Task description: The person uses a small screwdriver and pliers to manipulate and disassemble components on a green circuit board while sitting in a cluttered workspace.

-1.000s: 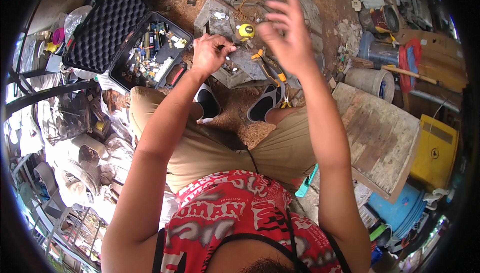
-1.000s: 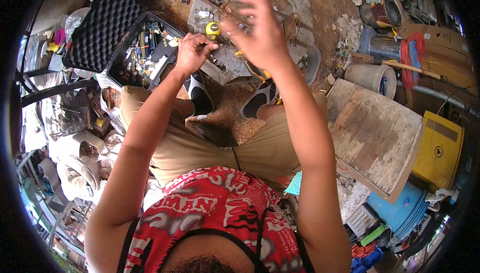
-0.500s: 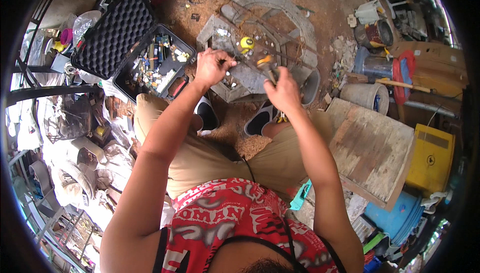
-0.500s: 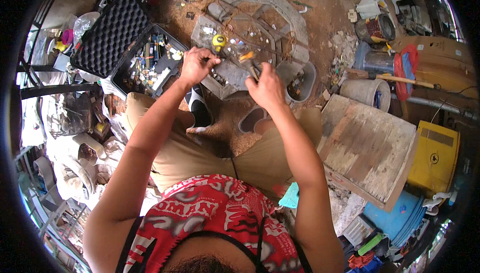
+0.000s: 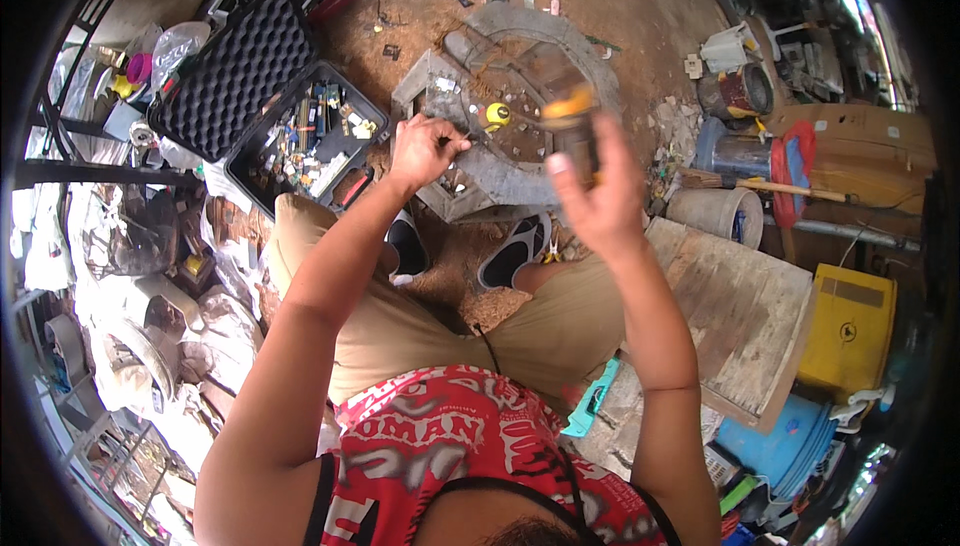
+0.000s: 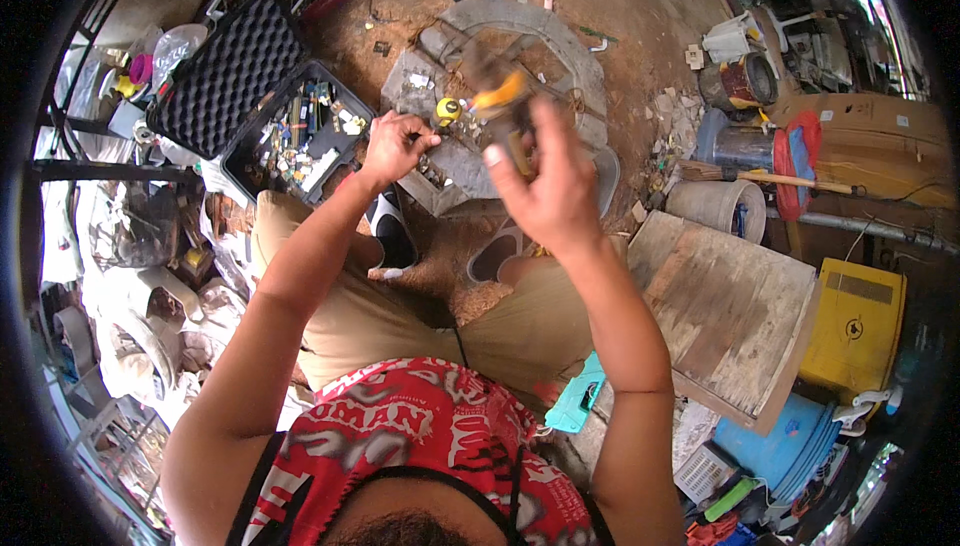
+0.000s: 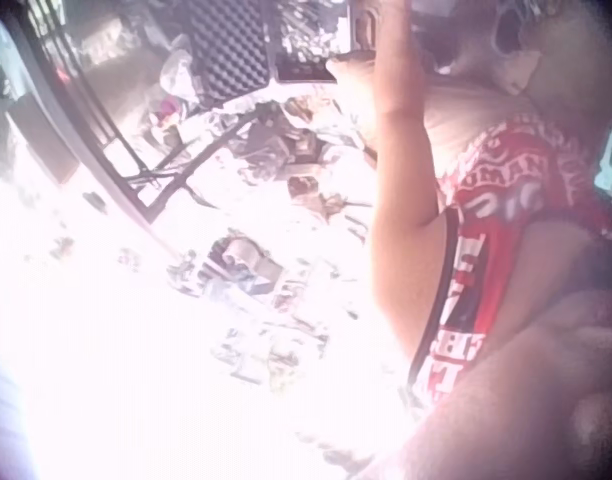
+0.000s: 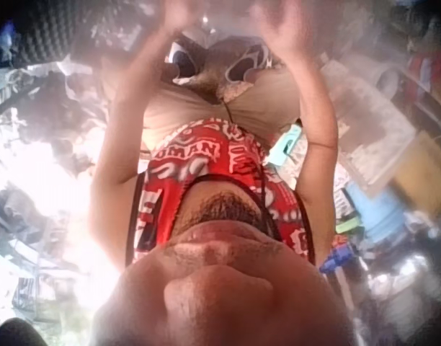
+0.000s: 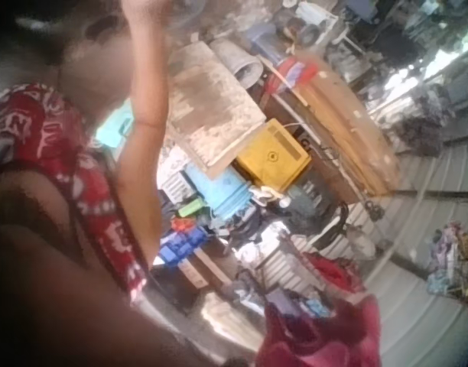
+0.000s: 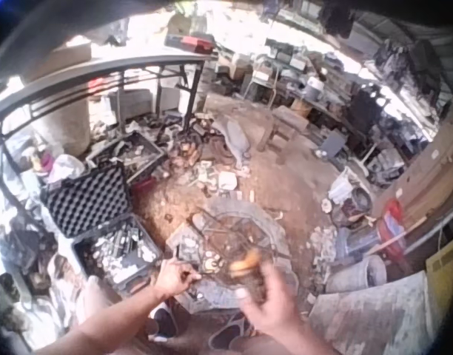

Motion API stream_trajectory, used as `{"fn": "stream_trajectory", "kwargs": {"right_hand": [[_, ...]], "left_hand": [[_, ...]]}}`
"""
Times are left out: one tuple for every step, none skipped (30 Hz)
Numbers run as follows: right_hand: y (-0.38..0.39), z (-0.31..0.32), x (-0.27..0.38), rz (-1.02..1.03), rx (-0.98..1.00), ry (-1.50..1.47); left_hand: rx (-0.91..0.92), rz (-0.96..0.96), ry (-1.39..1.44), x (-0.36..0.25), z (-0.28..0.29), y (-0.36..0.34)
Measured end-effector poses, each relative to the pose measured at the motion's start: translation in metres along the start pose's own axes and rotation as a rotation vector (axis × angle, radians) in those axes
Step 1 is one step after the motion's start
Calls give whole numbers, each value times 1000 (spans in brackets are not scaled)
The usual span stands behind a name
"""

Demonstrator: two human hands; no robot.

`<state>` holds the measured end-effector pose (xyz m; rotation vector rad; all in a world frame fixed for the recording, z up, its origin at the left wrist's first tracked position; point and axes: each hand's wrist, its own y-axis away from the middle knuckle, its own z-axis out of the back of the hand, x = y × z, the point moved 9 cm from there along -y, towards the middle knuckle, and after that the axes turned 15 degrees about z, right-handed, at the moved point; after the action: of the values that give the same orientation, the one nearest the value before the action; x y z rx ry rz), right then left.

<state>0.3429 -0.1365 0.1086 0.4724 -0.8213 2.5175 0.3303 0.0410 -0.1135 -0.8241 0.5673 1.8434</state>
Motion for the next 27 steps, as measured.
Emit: {"fn": "stream_trajectory", "kwargs": {"right_hand": [[-10, 21, 8, 31, -108, -34], [-24, 39, 20, 58, -184, -56], [-30, 50, 28, 161, -220, 65], [-27, 49, 27, 157, -243, 56], [-24, 47, 26, 161, -267, 58], [-14, 36, 15, 96, -216, 69], [2, 21, 1, 29, -166, 79], [28, -8, -30, -194, -104, -74], [60, -35, -55, -175, -84, 102], [84, -66, -76, -296, 52, 71], [105, -91, -92, -322, 158, 101], [120, -104, -96, -288, 165, 134], [127, -114, -96, -246, 184, 199], [126, -121, -94, -254, 243, 209], [125, -125, -92, -266, 300, 222], [128, -126, -93, -267, 298, 228], [133, -130, -97, -267, 294, 234], [137, -132, -99, -274, 279, 222], [140, -137, -103, -329, 339, 171], [134, -131, -97, -322, 328, 192], [127, -125, -90, -316, 322, 211], [123, -114, -86, -294, 234, 206], [117, -103, -83, -264, 143, 198], [103, -82, -75, -258, -35, 80], [101, -69, -77, -358, -110, -232], [94, -44, -62, -449, -183, -548], [95, -21, -45, -537, -266, -866]], "left_hand": [[-16, -18, 5, 3, -2, 2], [-19, -27, -16, 0, 0, -3], [-13, -19, -21, 1, 0, -1], [-6, -11, -25, 4, 0, 3], [-4, -11, -22, 3, -1, 3], [-41, -45, -6, 0, 1, 4], [-42, -49, 8, 0, 1, 5], [-43, -53, 21, 1, 0, 5], [-44, -67, 36, -2, 0, 3], [-66, -76, 44, -1, 3, 5], [-63, -63, 35, -2, 5, 5], [-59, -54, 9, -3, 2, 5], [-60, -41, -19, -1, 0, 5], [-72, -47, -27, -1, 0, 5], [-81, -57, -33, -4, 0, 6], [-94, -74, -20, -8, 1, 9], [-92, -79, -38, -11, 1, 11], [-109, -98, -45, -12, 0, 12], [-138, -126, -45, -10, 1, 14], [-165, -148, -38, -11, 5, 17], [-187, -165, -15, -11, 8, 19], [-159, -133, -35, -15, 10, 21], [-157, -144, -36, -20, 13, 24], [-141, -162, -29, -20, 18, 26], [-124, -180, -23, -23, 21, 28], [-94, -221, -12, -39, 28, 35], [-50, -267, -2, -61, 36, 45]]}}
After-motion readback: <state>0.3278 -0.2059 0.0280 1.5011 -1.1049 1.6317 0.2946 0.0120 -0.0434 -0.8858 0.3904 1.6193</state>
